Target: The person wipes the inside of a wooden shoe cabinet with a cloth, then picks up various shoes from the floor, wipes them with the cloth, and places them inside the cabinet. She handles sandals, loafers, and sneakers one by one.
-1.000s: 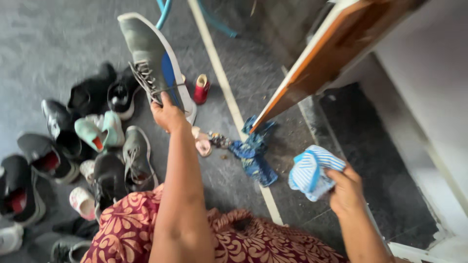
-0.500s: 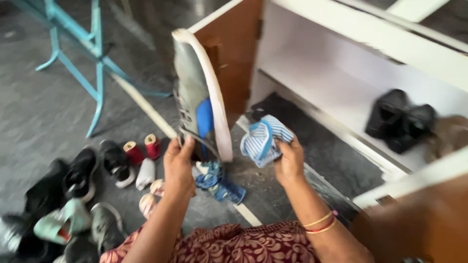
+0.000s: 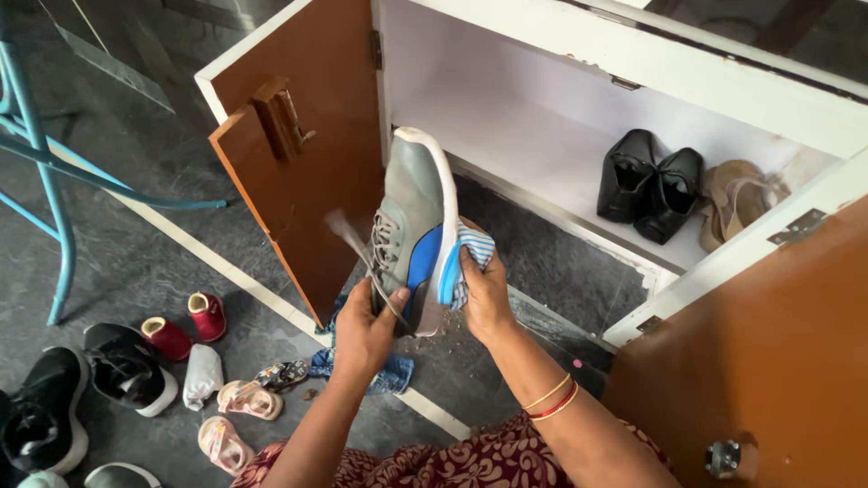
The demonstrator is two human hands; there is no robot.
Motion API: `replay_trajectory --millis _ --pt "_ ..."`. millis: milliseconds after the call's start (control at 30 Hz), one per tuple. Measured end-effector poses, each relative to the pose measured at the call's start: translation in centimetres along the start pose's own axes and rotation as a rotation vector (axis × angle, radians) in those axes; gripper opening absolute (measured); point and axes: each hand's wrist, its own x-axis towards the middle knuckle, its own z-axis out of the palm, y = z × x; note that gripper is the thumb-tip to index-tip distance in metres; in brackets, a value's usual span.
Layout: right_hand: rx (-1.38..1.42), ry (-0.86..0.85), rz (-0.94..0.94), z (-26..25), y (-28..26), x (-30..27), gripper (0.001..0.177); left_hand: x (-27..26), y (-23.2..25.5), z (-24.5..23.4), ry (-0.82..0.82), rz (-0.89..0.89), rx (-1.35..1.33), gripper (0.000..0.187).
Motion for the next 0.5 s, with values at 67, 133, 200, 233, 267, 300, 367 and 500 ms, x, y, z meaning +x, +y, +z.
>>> replay_trajectory --millis 67,133,200,233,267,300,367,500 --pt "-0.189 0.035 -0.085 -0.7 0.1 1.1 0.036 0.2 0.2 0.2 -0.024 -0.058 -0.269 0.039" --pt "-0.41 0.109 -0.17 -1.3 -1.2 1.9 0.037 0.9 0.2 0.3 -0.05 -0.059 -0.378 0.037" --pt "-0.528 0.104 -0.283 -1.8 -3.7 2.9 0.04 1.4 0.0 0.7 -0.079 -0.114 -0.236 0.036" --pt "-0.518 0.042 -0.35 -1.9 -5.0 3.2 0.04 1.4 -0.2 0.9 -0.097 -0.141 -0.165 0.036" --pt "-0.503 -0.02 -0.425 -1.6 -5.8 3.8 0.041 1.5 -0.5 1.4 -0.116 -0.107 -0.147 0.034" --pt "-0.691 -0.034 -0.497 -1.3 -6.0 4.3 0.044 1.4 -0.7 2.0 -0.136 -0.074 -0.13 0.033" --pt "-1.072 -0.054 -0.633 -1.4 -5.9 4.7 0.052 1.8 -1.8 3.5 -0.17 -0.037 -0.188 0.03" --pt "-1.42 -0.208 -0.62 -0.3 -1.0 1.6 0.055 3.8 -5.2 7.2 -0.146 -0.159 -0.681 0.021"
